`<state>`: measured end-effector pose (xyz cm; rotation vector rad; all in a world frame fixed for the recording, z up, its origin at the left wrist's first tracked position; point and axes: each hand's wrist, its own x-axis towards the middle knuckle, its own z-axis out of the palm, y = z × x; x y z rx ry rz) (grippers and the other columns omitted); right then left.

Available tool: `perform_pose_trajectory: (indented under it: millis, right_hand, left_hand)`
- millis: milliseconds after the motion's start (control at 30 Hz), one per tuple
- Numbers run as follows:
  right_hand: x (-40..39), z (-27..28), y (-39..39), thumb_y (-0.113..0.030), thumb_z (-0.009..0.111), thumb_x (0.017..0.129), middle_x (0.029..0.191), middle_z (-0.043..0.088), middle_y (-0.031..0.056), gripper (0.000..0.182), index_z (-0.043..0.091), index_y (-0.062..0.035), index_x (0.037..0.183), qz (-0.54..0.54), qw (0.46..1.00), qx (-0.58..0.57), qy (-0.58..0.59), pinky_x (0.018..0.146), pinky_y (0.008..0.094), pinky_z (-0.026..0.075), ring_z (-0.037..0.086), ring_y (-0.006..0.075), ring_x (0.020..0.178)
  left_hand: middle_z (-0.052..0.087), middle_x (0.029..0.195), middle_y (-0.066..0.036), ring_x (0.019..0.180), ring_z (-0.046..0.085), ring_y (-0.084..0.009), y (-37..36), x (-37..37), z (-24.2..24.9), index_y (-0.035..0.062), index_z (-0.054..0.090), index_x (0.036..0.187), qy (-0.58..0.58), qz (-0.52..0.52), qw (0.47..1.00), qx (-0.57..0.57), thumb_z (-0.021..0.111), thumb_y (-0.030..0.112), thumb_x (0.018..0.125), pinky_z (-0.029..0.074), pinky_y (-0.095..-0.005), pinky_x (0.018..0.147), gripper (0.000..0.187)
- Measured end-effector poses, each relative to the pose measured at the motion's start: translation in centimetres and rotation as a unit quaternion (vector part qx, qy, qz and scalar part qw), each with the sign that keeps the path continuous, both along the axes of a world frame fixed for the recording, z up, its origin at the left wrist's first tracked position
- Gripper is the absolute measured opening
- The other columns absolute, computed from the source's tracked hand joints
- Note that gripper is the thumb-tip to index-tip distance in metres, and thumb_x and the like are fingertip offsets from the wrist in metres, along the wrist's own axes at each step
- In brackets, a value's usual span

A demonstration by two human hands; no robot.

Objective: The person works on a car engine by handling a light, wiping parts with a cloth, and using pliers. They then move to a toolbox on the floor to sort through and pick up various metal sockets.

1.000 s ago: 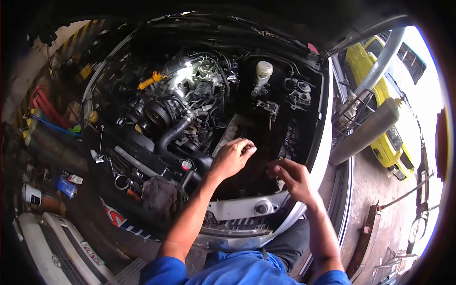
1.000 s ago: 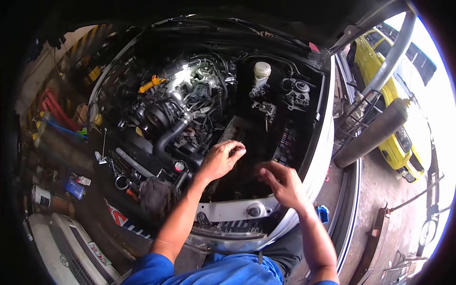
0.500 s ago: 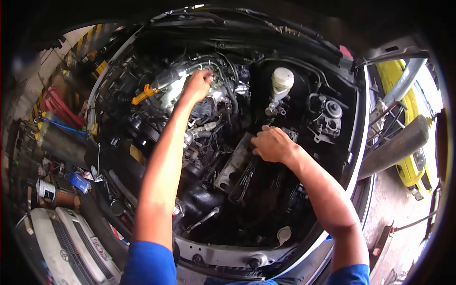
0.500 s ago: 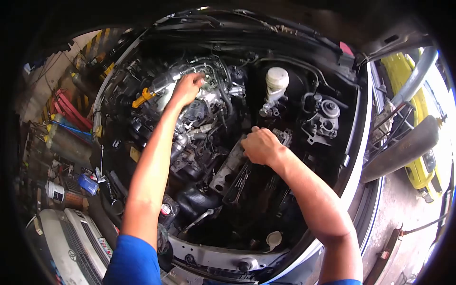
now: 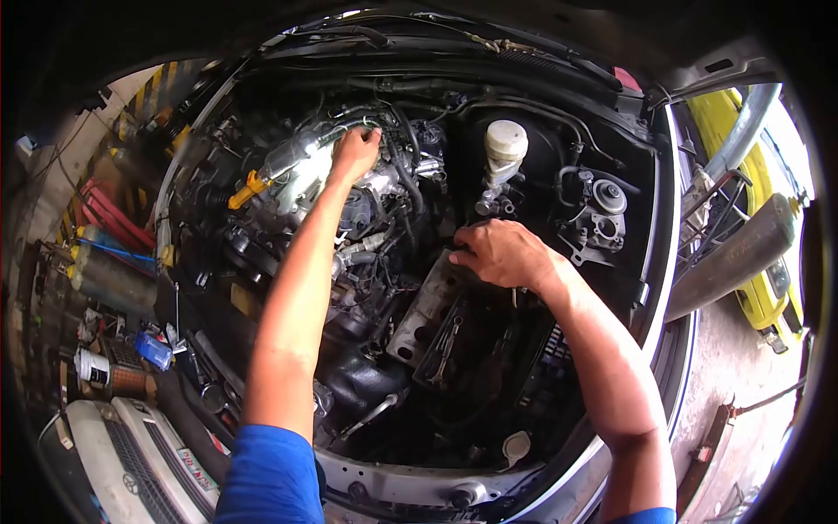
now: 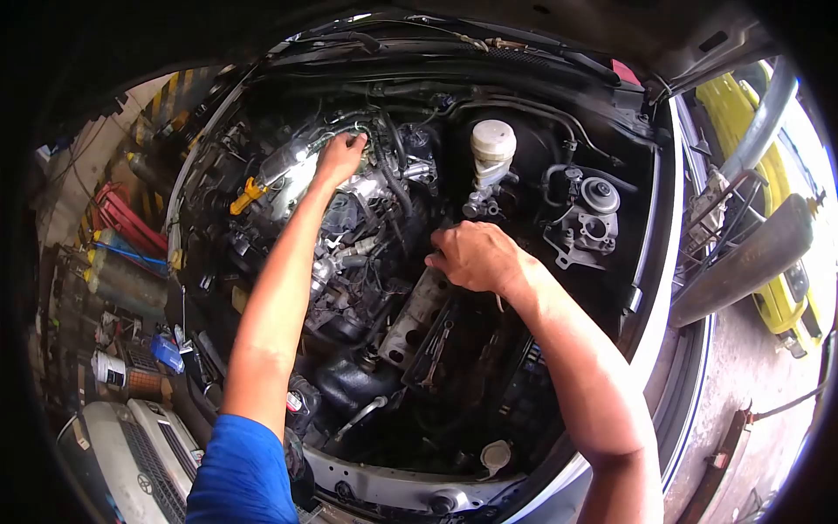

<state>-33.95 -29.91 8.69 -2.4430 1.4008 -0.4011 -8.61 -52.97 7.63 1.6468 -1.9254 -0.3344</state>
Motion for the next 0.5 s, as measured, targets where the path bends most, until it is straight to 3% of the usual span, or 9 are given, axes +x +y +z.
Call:
perform_pose_trajectory:
  millis: [67,167,200,300,333,433,467,500]
  right_hand:
    - [-0.1,-0.4,-0.2,-0.035,0.06,0.098,0.084,0.071,0.0233,0.035,0.068,-0.0009,0.093,0.004,1.0,-0.003,-0.004,0.08,0.0502,0.055,0.069,0.0435,0.087]
    - [-0.1,-0.4,-0.2,-0.035,0.06,0.098,0.085,0.071,0.024,0.036,0.067,-0.0006,0.093,0.004,1.0,0.0,0.001,0.081,0.0503,0.055,0.069,0.0435,0.088]
    - [-0.1,-0.2,-0.2,-0.035,0.06,0.098,0.086,0.071,0.024,0.036,0.068,-0.0008,0.094,0.001,1.0,0.003,0.003,0.081,0.0502,0.056,0.069,0.0435,0.088]
    - [-0.1,0.2,-0.2,-0.036,0.059,0.098,0.088,0.072,0.0241,0.036,0.068,-0.0016,0.097,-0.01,1.0,0.011,0.006,0.082,0.0498,0.056,0.069,0.0434,0.089]
    - [-0.2,0.0,-0.4,-0.036,0.058,0.099,0.089,0.072,0.0242,0.036,0.069,-0.0021,0.099,-0.014,1.0,0.011,0.001,0.083,0.0497,0.056,0.069,0.0433,0.09]
    - [-0.4,-0.4,-0.8,-0.037,0.058,0.099,0.093,0.072,0.0228,0.035,0.07,-0.0041,0.104,-0.016,1.0,-0.001,0.009,0.083,0.0491,0.056,0.069,0.0424,0.092]
    - [-0.3,-0.4,-0.9,-0.037,0.057,0.099,0.093,0.072,0.0225,0.035,0.07,-0.0043,0.104,-0.012,1.0,-0.005,0.008,0.083,0.049,0.056,0.069,0.0422,0.093]
    - [-0.3,-0.3,-0.8,-0.036,0.057,0.099,0.094,0.072,0.0221,0.035,0.07,-0.0045,0.104,-0.008,1.0,-0.007,0.008,0.083,0.049,0.056,0.069,0.0419,0.093]
  left_hand:
    - [0.073,0.107,-0.026,0.11,0.069,-0.0395,-0.5,0.5,0.8,0.0022,0.075,0.109,0.0,-0.027,0.997,0.079,0.066,0.048,0.093,0.052,-0.046,0.096,0.049]
    - [0.073,0.111,-0.024,0.11,0.069,-0.0386,-1.0,0.2,-0.1,0.0011,0.075,0.108,-0.004,-0.06,0.996,0.068,0.069,0.048,0.091,0.052,-0.0447,0.096,0.05]
    - [0.073,0.114,-0.023,0.111,0.069,-0.0376,-0.7,-0.3,0.9,-0.0026,0.074,0.108,-0.044,-0.038,0.99,0.125,0.072,0.047,0.089,0.052,-0.0436,0.097,0.053]
    - [0.074,0.111,-0.023,0.107,0.071,-0.037,0.2,-1.3,1.0,-0.0061,0.074,0.103,-0.044,-0.03,0.994,0.092,0.074,0.046,0.088,0.053,-0.0435,0.096,0.055]
    - [0.07,0.121,-0.024,0.121,0.064,-0.0377,0.8,-1.2,1.5,-0.0063,0.07,0.117,-0.067,-0.044,0.991,0.11,0.073,0.042,0.09,0.047,-0.0436,0.106,0.056]
    - [0.06,0.139,-0.024,0.14,0.047,-0.0399,4.3,-1.1,1.8,-0.0029,0.058,0.136,-0.1,-0.025,0.995,-0.014,0.07,0.036,0.093,0.036,-0.0451,0.117,0.059]
    - [0.047,0.153,-0.022,0.15,0.029,-0.0418,5.8,-1.2,2.2,0.0007,0.047,0.147,-0.085,-0.022,0.996,0.014,0.067,0.031,0.095,0.026,-0.0469,0.124,0.063]
    - [0.059,0.142,-0.021,0.146,0.039,-0.0392,7.9,-1.4,1.2,0.0076,0.055,0.141,-0.061,0.002,0.996,-0.07,0.067,0.036,0.095,0.035,-0.0453,0.119,0.056]
